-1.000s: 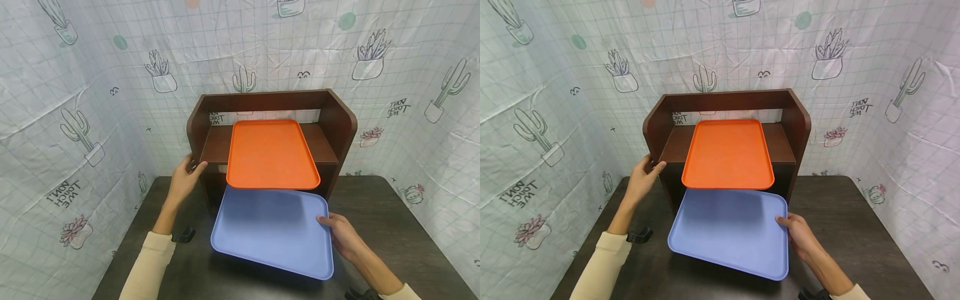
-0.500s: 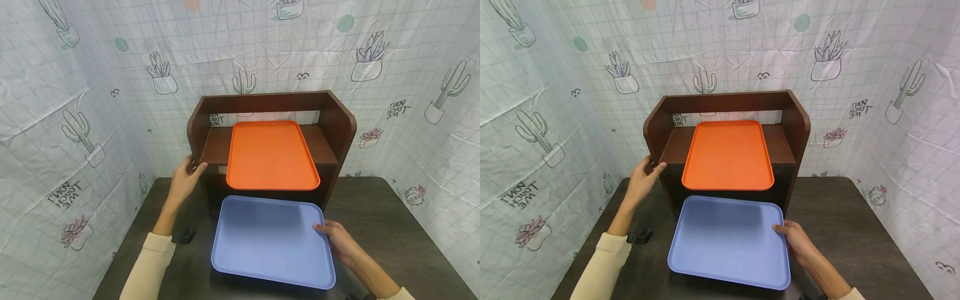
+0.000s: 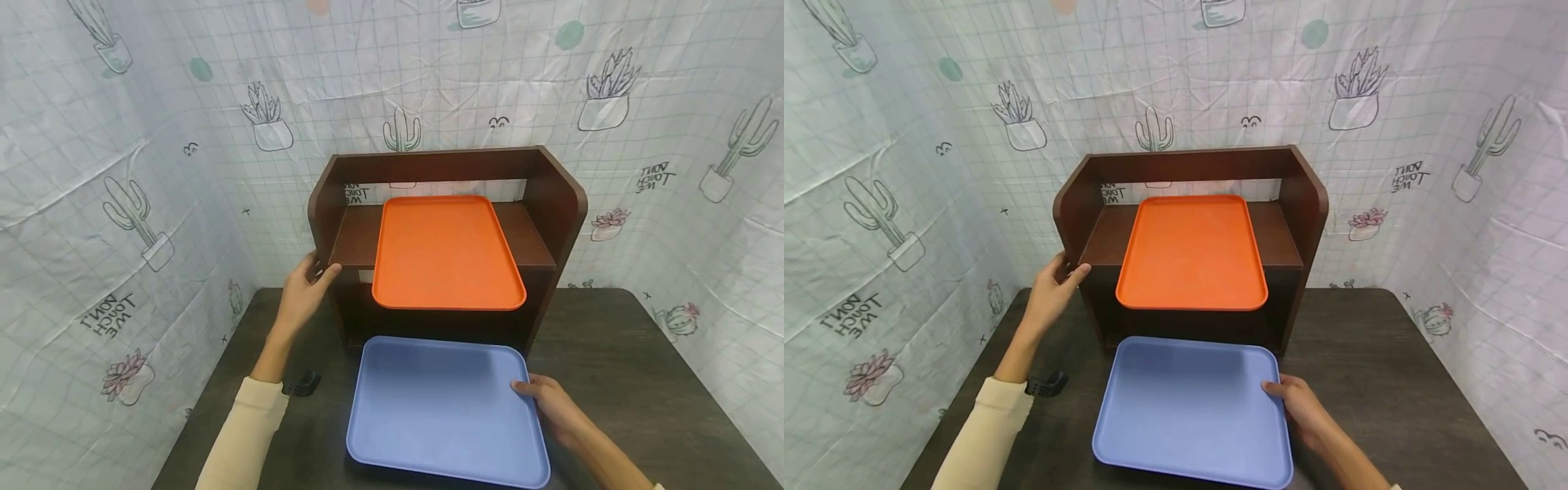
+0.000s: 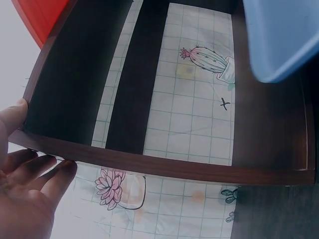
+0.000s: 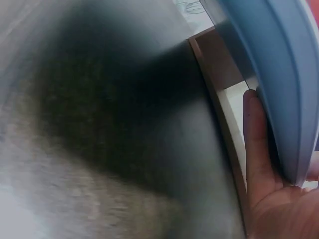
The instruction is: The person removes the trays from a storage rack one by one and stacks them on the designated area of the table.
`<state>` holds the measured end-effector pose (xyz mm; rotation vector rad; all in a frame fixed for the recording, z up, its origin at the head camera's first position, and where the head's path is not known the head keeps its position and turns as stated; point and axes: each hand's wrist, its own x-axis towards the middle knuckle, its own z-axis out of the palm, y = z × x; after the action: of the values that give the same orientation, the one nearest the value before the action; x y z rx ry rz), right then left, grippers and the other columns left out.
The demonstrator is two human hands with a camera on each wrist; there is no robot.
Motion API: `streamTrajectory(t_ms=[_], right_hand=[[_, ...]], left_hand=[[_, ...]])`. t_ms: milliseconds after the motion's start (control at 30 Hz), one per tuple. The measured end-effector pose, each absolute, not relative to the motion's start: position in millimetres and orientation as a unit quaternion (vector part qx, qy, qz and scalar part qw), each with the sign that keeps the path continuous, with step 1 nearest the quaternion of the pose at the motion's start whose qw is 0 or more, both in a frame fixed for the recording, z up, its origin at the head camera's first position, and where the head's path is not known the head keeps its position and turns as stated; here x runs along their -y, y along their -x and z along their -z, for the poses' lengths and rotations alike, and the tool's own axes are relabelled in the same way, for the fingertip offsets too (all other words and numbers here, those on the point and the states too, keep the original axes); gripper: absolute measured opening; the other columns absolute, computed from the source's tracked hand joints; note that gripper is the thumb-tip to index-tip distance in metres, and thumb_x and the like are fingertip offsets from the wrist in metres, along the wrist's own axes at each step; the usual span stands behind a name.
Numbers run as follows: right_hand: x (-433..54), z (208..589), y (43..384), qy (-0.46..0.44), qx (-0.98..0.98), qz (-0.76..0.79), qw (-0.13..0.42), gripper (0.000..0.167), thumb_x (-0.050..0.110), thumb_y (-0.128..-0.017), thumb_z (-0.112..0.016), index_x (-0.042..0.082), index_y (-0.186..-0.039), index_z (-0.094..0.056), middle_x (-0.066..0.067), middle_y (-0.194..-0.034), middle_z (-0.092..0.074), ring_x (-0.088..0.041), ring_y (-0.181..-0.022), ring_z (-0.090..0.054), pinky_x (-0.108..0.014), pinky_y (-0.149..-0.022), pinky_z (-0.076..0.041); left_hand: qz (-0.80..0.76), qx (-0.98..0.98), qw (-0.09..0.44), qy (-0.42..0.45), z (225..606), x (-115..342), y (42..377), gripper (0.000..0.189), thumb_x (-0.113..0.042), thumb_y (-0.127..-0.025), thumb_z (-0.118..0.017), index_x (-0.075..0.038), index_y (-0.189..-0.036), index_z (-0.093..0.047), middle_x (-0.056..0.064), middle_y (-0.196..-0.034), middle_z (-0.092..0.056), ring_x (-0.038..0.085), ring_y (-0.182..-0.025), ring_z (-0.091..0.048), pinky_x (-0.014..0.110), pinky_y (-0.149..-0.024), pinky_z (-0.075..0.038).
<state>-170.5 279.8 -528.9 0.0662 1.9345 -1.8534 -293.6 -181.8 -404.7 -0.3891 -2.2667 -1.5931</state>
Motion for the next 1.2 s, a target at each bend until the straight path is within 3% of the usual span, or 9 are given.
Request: streamTrajectory(t_ms=[233, 767, 900, 1067, 1200], right_hand=[[-282, 542, 165, -0.035, -0.703, 0.672, 0.230, 0.042, 0.021, -0.112, -0.051, -0.013, -0.137, -0.054, 0.001, -0.099, -0.077, -0.015, -0.092, -0.075, -0.035, -0.081, -0.063], [-276, 551, 165, -0.050, -0.717, 0.659, 0.223, 0.059, 0.019, -0.111, -0.052, -0.024, -0.148, -0.036, -0.005, -0.112, -0.076, -0.017, -0.102, -0.073, -0.036, -0.086, -0.062], [-275, 552, 166, -0.052, -0.718, 0.657, 0.222, 0.061, 0.018, -0.111, -0.052, -0.025, -0.149, -0.033, -0.005, -0.112, -0.076, -0.017, -0.102, -0.073, -0.036, -0.086, -0.062], [-272, 552, 164, -0.061, -0.734, 0.639, 0.219, 0.058, 0.016, -0.110, -0.052, -0.026, -0.147, -0.036, -0.008, -0.109, -0.075, -0.020, -0.099, -0.073, -0.039, -0.085, -0.063], [-265, 548, 163, -0.093, -0.801, 0.564, 0.178, 0.054, 0.017, -0.108, -0.058, -0.024, -0.141, -0.047, -0.014, -0.108, -0.074, -0.023, -0.096, -0.072, -0.044, -0.079, -0.065]], left_hand=[[0.555, 0.802, 0.171, 0.138, 405, 181, 293, 0.065, -0.038, -0.102, -0.074, -0.007, -0.156, -0.053, 0.018, -0.158, -0.056, 0.036, -0.145, -0.057, 0.048, -0.116, -0.053], [0.567, 0.797, 0.159, 0.129, 402, 179, 294, 0.061, -0.027, -0.103, -0.074, -0.005, -0.156, -0.052, 0.020, -0.158, -0.055, 0.036, -0.146, -0.056, 0.049, -0.117, -0.052], [0.562, 0.801, 0.162, 0.129, 401, 180, 294, 0.062, -0.031, -0.103, -0.074, -0.007, -0.156, -0.052, 0.018, -0.158, -0.056, 0.035, -0.146, -0.057, 0.048, -0.117, -0.052], [0.560, 0.801, 0.165, 0.135, 400, 180, 291, 0.062, -0.031, -0.103, -0.074, -0.005, -0.155, -0.053, 0.020, -0.157, -0.056, 0.036, -0.145, -0.057, 0.048, -0.117, -0.052], [0.557, 0.802, 0.167, 0.133, 402, 180, 291, 0.062, -0.033, -0.103, -0.074, -0.005, -0.155, -0.053, 0.019, -0.157, -0.057, 0.037, -0.145, -0.057, 0.049, -0.117, -0.052]])
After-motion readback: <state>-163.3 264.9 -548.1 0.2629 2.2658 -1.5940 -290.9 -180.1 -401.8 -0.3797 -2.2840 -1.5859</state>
